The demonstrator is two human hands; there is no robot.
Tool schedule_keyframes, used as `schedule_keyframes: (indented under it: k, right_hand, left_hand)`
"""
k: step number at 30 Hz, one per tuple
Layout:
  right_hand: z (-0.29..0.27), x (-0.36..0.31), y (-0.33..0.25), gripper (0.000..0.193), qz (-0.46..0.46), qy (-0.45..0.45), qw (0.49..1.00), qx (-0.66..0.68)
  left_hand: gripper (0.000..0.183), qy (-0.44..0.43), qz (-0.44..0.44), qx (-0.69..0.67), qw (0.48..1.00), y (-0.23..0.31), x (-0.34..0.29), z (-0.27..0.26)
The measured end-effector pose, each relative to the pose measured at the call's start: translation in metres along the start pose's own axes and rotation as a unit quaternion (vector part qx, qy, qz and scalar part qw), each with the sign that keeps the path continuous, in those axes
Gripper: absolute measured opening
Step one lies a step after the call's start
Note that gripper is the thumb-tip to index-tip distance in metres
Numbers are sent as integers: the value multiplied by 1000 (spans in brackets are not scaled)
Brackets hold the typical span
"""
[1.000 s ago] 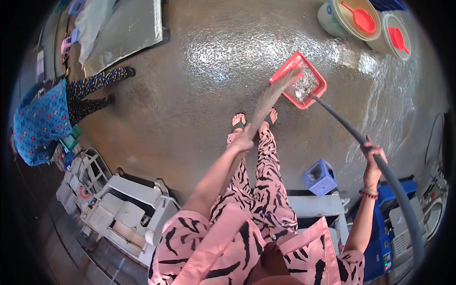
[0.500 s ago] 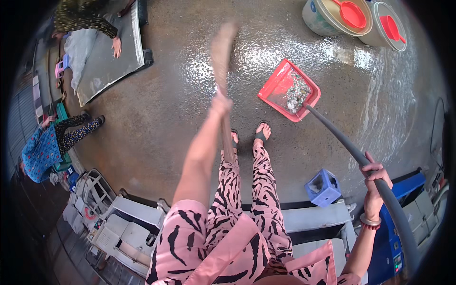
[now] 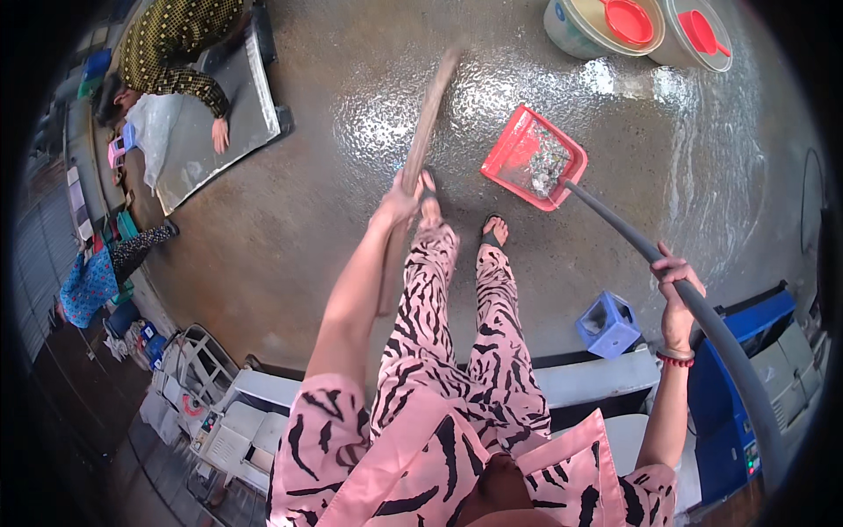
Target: The person sweeps metal fragments and debris from a workshop floor into a dustpan using a straw broom, repeatedly moving around the workspace to collect more material.
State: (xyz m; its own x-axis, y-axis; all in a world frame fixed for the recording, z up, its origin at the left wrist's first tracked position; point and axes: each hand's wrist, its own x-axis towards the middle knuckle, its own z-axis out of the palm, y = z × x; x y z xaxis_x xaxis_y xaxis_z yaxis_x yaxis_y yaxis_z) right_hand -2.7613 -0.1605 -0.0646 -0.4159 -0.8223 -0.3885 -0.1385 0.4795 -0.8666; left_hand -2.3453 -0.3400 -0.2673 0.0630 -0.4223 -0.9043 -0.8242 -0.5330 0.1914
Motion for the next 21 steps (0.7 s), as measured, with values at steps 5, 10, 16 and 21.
schedule_keyframes:
  k: [5, 10, 16, 21]
  right_hand:
    - [14, 3, 6, 24, -85, 20, 996, 0]
    - [-6, -14, 12, 15, -7, 80, 988, 130]
    - [46, 2, -75, 14, 6, 90, 989, 120]
    - [59, 48, -92, 11, -2, 72, 985, 155]
  left_hand:
    - [89, 155, 151, 99, 971, -84, 60, 143]
    - [95, -266, 35, -4, 963, -4, -22, 32]
    - [88, 4, 136, -105, 985, -139, -18, -91]
    - [56, 53, -168, -367, 913, -164, -66, -178]
